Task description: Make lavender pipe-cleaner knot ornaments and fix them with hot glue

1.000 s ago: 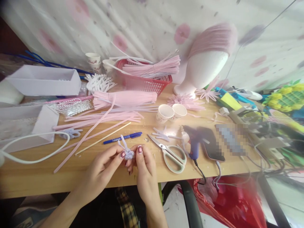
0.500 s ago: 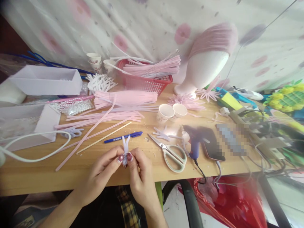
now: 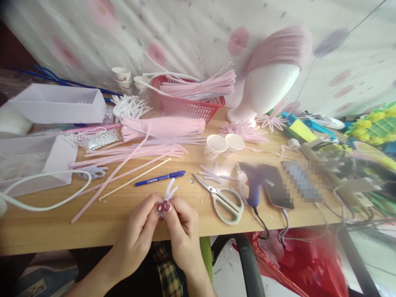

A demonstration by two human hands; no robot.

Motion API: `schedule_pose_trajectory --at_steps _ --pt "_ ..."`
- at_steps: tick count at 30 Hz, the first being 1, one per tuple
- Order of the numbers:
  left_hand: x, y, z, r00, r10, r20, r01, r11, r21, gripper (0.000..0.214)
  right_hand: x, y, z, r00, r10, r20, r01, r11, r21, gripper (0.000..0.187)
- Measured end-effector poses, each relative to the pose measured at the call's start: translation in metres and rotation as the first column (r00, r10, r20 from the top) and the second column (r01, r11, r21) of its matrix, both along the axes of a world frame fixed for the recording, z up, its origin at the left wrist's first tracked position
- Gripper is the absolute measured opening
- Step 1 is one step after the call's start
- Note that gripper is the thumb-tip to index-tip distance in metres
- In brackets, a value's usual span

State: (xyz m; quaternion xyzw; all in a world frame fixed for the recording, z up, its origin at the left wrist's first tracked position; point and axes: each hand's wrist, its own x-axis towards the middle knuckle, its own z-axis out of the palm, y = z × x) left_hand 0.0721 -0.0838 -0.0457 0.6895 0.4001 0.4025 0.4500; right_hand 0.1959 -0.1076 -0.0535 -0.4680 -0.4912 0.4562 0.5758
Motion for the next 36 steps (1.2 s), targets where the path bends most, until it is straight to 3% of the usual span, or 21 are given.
schedule_pose_trajectory --at_steps 3,5,10,14,17,20,25,28,33,36 --pt "0.002 0.0 -0.005 1.0 -0.005 -0.014 0.008 0.972 0.236 0.025 0.0 -0.003 -0.004 0.986 0.02 -0.163 -0.033 0.996 -0.079 0.039" --pt "0.003 0.0 -0.007 1.0 -0.015 0.003 0.013 0.961 0.277 0.025 -0.001 -0.004 -0.008 0.974 0.004 -0.227 -0.03 0.993 -0.112 0.041" --pt "-0.003 0.002 -0.007 0.994 -0.017 0.105 0.023 0.998 -0.058 0.03 -0.003 -0.003 -0.01 0.968 0.035 -0.247 -0.075 0.985 -0.154 0.044" --pt "-0.014 0.008 -0.004 0.991 -0.051 0.124 0.065 0.992 -0.112 0.033 0.002 -0.001 -0.005 0.976 0.108 -0.19 -0.146 0.97 -0.197 0.046" --pt "-0.018 0.011 -0.001 0.985 -0.102 0.14 0.125 0.978 -0.167 0.034 0.007 -0.002 -0.001 0.988 0.139 -0.062 -0.146 0.98 -0.134 0.04" --pt "-0.018 0.013 0.0 0.965 -0.097 0.243 0.167 0.942 -0.289 0.038 0.011 -0.002 0.004 0.983 0.179 0.036 -0.177 0.983 -0.055 0.036" --pt "-0.017 0.012 -0.002 0.891 -0.059 0.451 0.3 0.82 -0.486 0.04 0.013 0.001 0.006 0.975 0.201 0.092 -0.203 0.979 0.015 0.036" --pt "-0.015 0.008 -0.002 0.881 -0.032 0.473 0.303 0.805 -0.51 0.04 0.008 0.002 0.004 0.985 0.157 0.076 -0.16 0.987 0.029 0.036" --pt "-0.012 0.003 0.0 0.914 -0.042 0.403 0.244 0.851 -0.465 0.036 0.003 -0.003 -0.004 0.997 0.067 0.037 -0.066 0.998 -0.023 0.037" --pt "-0.014 0.004 0.003 0.922 -0.042 0.384 0.232 0.855 -0.464 0.034 0.011 -0.008 -0.006 0.992 0.051 0.113 -0.054 0.998 0.024 0.033"
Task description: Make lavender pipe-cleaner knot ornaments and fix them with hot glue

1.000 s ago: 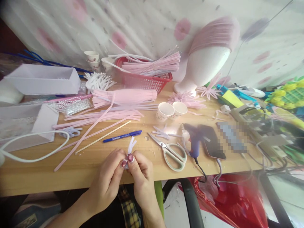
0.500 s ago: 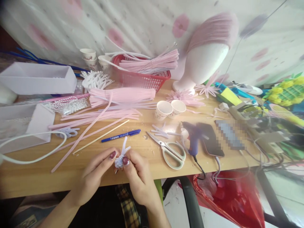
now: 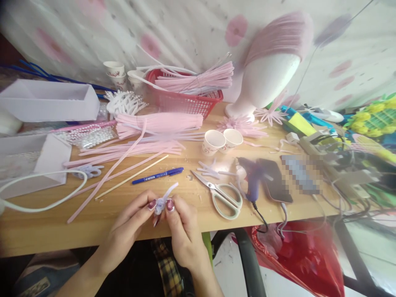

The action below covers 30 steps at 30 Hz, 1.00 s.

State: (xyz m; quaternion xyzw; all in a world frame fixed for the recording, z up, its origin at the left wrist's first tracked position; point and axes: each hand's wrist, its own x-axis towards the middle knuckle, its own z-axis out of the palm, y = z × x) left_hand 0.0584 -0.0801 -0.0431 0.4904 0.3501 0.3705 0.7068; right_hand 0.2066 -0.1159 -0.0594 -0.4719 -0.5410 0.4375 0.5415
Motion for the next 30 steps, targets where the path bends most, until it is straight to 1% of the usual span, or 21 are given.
schedule_pose_trajectory --at_steps 2,3,4,5,7,8,11,13,15,17,19,21,23,25,27,30 --pt "-0.003 0.002 0.002 1.0 -0.028 0.005 0.028 1.0 -0.005 0.035 0.007 -0.002 0.003 0.994 -0.062 0.085 0.052 0.992 0.117 0.02" --pt "-0.004 0.003 0.002 0.999 -0.044 0.01 0.044 0.999 -0.006 0.035 0.009 -0.002 0.006 0.987 -0.083 0.137 0.058 0.982 0.18 0.013" --pt "-0.006 0.004 0.003 0.998 -0.057 0.023 0.057 0.998 -0.009 0.035 0.011 -0.002 0.009 0.977 -0.087 0.192 0.041 0.972 0.231 0.013" --pt "-0.007 0.005 0.003 0.997 -0.065 0.046 0.066 0.998 -0.014 0.035 0.012 -0.001 0.011 0.968 -0.08 0.238 0.015 0.964 0.265 0.017" --pt "-0.007 0.004 0.003 0.993 -0.053 0.101 0.056 0.998 -0.026 0.033 0.012 0.0 0.014 0.957 -0.058 0.284 -0.027 0.957 0.287 0.02" --pt "-0.007 0.003 0.003 0.993 -0.031 0.116 0.035 0.999 -0.033 0.032 0.011 0.001 0.014 0.959 -0.059 0.277 -0.023 0.958 0.285 0.019" --pt "-0.005 0.001 0.003 0.989 0.062 0.134 -0.052 0.995 -0.082 0.028 0.006 0.002 0.01 0.973 -0.093 0.209 0.035 0.963 0.267 0.016" --pt "-0.004 0.0 0.005 0.982 0.109 0.156 -0.089 0.988 -0.129 0.025 0.004 0.002 0.006 0.971 -0.118 0.206 0.062 0.963 0.261 0.014" --pt "-0.004 0.001 0.006 0.98 0.123 0.158 -0.098 0.982 -0.159 0.024 0.004 0.003 0.005 0.958 -0.156 0.241 0.081 0.952 0.297 0.013" --pt "-0.006 0.004 0.007 0.986 0.114 0.123 -0.093 0.982 -0.166 0.021 0.006 0.005 0.008 0.933 -0.199 0.301 0.077 0.925 0.372 0.013" --pt "-0.009 0.006 0.007 0.992 0.095 0.087 -0.08 0.984 -0.161 0.015 0.009 0.008 0.012 0.899 -0.232 0.371 0.039 0.887 0.46 0.015" --pt "-0.011 0.008 0.007 0.995 0.058 0.081 -0.047 0.991 -0.126 0.012 0.012 0.01 0.017 0.867 -0.251 0.43 -0.017 0.848 0.53 0.016" --pt "-0.013 0.01 0.01 0.996 0.016 0.089 -0.007 0.996 -0.094 0.009 0.016 0.011 0.021 0.847 -0.261 0.463 -0.063 0.815 0.576 0.018" --pt "-0.015 0.013 0.014 0.996 -0.025 0.091 0.034 0.994 -0.099 0.008 0.019 0.012 0.023 0.841 -0.259 0.476 -0.097 0.793 0.602 0.02" --pt "-0.016 0.017 0.018 0.994 -0.079 0.078 0.088 0.989 -0.121 0.012 0.023 0.013 0.023 0.836 -0.241 0.492 -0.131 0.784 0.607 0.023" --pt "-0.017 0.027 0.02 0.98 -0.197 0.039 0.2 0.97 -0.135 0.015 0.027 0.013 0.021 0.813 -0.226 0.537 -0.165 0.795 0.584 0.027"
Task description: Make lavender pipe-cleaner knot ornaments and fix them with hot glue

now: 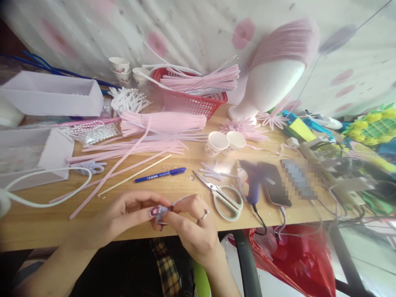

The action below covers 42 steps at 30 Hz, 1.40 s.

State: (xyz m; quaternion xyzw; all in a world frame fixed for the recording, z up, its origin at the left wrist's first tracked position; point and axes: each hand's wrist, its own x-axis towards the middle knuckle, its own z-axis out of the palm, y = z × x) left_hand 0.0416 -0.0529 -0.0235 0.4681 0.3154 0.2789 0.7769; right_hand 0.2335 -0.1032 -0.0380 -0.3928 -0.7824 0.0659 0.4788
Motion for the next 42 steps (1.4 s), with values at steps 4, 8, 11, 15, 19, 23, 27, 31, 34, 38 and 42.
schedule_pose_trajectory --at_steps 4,8,11,15,19,23,27,31,34,38,42 --pt "0.001 0.01 -0.004 0.997 -0.078 -0.02 0.077 0.994 -0.083 0.026 0.001 -0.001 -0.006 1.0 -0.029 0.001 0.029 0.999 -0.024 0.026" --pt "0.003 0.012 -0.005 0.981 -0.191 -0.017 0.184 0.965 -0.187 0.044 0.001 -0.003 -0.009 0.999 -0.013 -0.036 0.01 0.997 -0.076 0.018" --pt "0.007 0.01 -0.006 0.977 -0.211 -0.044 0.202 0.968 -0.147 0.047 0.002 -0.002 -0.007 1.0 -0.008 -0.014 0.007 0.995 -0.1 0.017" --pt "0.013 0.0 -0.009 0.993 -0.089 -0.078 0.085 0.995 -0.05 0.046 0.002 0.0 -0.01 0.999 -0.046 -0.011 0.045 0.998 -0.047 0.018" --pt "0.017 -0.01 -0.011 0.993 0.063 -0.105 -0.066 0.998 -0.024 0.042 0.001 -0.001 -0.014 0.998 -0.059 0.006 0.059 0.998 0.026 0.021" --pt "0.019 -0.013 -0.01 0.991 0.103 -0.08 -0.108 0.992 -0.06 0.039 0.0 -0.002 -0.015 0.998 -0.06 0.006 0.06 0.998 0.005 0.022" --pt "0.02 -0.014 -0.009 0.99 0.127 -0.052 -0.132 0.985 -0.108 0.041 0.001 -0.002 -0.016 0.998 -0.066 -0.006 0.066 0.997 -0.037 0.019" --pt "0.015 -0.012 -0.007 0.998 0.06 -0.015 -0.061 0.989 -0.136 0.041 0.002 -0.005 -0.018 0.998 -0.069 0.006 0.07 0.995 -0.07 0.017" --pt "0.01 -0.009 -0.006 1.0 -0.011 0.008 0.012 0.995 -0.103 0.04 0.002 -0.007 -0.018 0.999 -0.043 0.025 0.045 0.996 -0.072 0.02" --pt "0.01 -0.008 -0.005 0.999 -0.03 0.02 0.031 0.998 -0.06 0.042 0.003 -0.006 -0.016 0.996 -0.005 0.086 0.004 1.0 0.01 0.021" --pt "0.017 -0.011 -0.009 1.0 0.023 -0.012 -0.023 0.999 -0.033 0.035 0.006 0.001 -0.015 0.976 -0.024 0.215 -0.003 0.992 0.126 0.02"
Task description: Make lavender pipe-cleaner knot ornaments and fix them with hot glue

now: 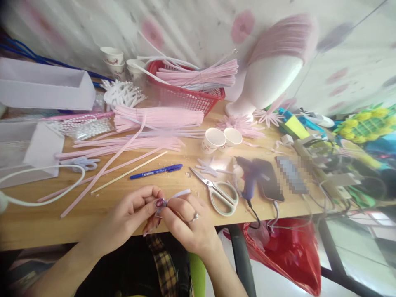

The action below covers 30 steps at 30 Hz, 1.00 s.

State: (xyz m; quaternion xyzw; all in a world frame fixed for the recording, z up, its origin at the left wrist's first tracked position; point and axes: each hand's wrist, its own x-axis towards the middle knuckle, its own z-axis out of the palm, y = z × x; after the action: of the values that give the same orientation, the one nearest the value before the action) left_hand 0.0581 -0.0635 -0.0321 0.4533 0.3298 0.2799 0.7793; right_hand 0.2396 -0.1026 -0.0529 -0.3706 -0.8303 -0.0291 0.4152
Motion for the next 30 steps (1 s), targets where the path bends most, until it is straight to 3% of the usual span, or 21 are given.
schedule_pose_trajectory --at_steps 5,9,11,13,16,18,20,22,23,24,25,26,28,30 --pt "0.009 -0.011 -0.008 0.979 0.193 -0.069 -0.182 0.974 0.137 0.019 0.0 0.007 0.0 0.991 -0.075 0.107 0.066 0.995 0.081 0.021" --pt "0.014 -0.019 -0.017 0.911 0.397 -0.109 -0.329 0.861 0.387 0.01 -0.008 0.009 -0.001 0.993 -0.094 0.07 0.087 0.992 0.09 0.02" --pt "0.015 -0.022 -0.023 0.866 0.492 -0.093 -0.371 0.756 0.54 0.011 -0.015 0.009 -0.001 0.992 -0.129 0.002 0.129 0.99 0.055 0.02" --pt "0.016 -0.023 -0.028 0.814 0.578 -0.062 -0.385 0.615 0.688 0.017 -0.023 0.006 -0.003 0.979 -0.184 -0.082 0.183 0.983 -0.026 0.021" --pt "0.016 -0.022 -0.032 0.757 0.653 -0.016 -0.341 0.417 0.843 0.022 -0.037 -0.002 -0.007 0.931 -0.289 -0.221 0.243 0.946 -0.214 0.02" --pt "0.015 -0.019 -0.033 0.757 0.653 0.01 -0.291 0.324 0.9 0.021 -0.048 -0.008 -0.01 0.872 -0.364 -0.326 0.246 0.904 -0.35 0.017" --pt "0.013 -0.017 -0.033 0.771 0.635 0.047 -0.233 0.213 0.949 0.019 -0.058 -0.015 -0.01 0.779 -0.431 -0.457 0.177 0.849 -0.499 0.016" --pt "0.011 -0.015 -0.032 0.786 0.612 0.089 -0.179 0.087 0.98 0.019 -0.066 -0.02 -0.007 0.628 -0.5 -0.596 -0.012 0.76 -0.649 0.015" --pt "0.011 -0.015 -0.032 0.79 0.604 0.102 -0.166 0.05 0.985 0.02 -0.068 -0.021 -0.005 0.545 -0.537 -0.645 -0.135 0.702 -0.699 0.017" --pt "0.01 -0.015 -0.031 0.791 0.603 0.099 -0.165 0.056 0.985 0.02 -0.069 -0.022 -0.003 0.473 -0.572 -0.67 -0.251 0.641 -0.725 0.019" --pt "0.01 -0.015 -0.03 0.791 0.607 0.075 -0.179 0.113 0.977 0.02 -0.068 -0.021 -0.001 0.425 -0.6 -0.678 -0.335 0.592 -0.733 0.023" --pt "0.009 -0.016 -0.029 0.794 0.607 0.035 -0.205 0.213 0.955 0.02 -0.067 -0.021 0.001 0.405 -0.615 -0.676 -0.371 0.565 -0.737 0.027" --pt "0.009 -0.016 -0.025 0.815 0.576 -0.063 -0.254 0.453 0.854 0.017 -0.062 -0.018 0.002 0.446 -0.603 -0.662 -0.325 0.58 -0.747 0.032" --pt "0.007 -0.017 -0.021 0.846 0.519 -0.123 -0.269 0.614 0.742 0.015 -0.056 -0.016 0.002 0.537 -0.559 -0.631 -0.21 0.636 -0.742 0.034"
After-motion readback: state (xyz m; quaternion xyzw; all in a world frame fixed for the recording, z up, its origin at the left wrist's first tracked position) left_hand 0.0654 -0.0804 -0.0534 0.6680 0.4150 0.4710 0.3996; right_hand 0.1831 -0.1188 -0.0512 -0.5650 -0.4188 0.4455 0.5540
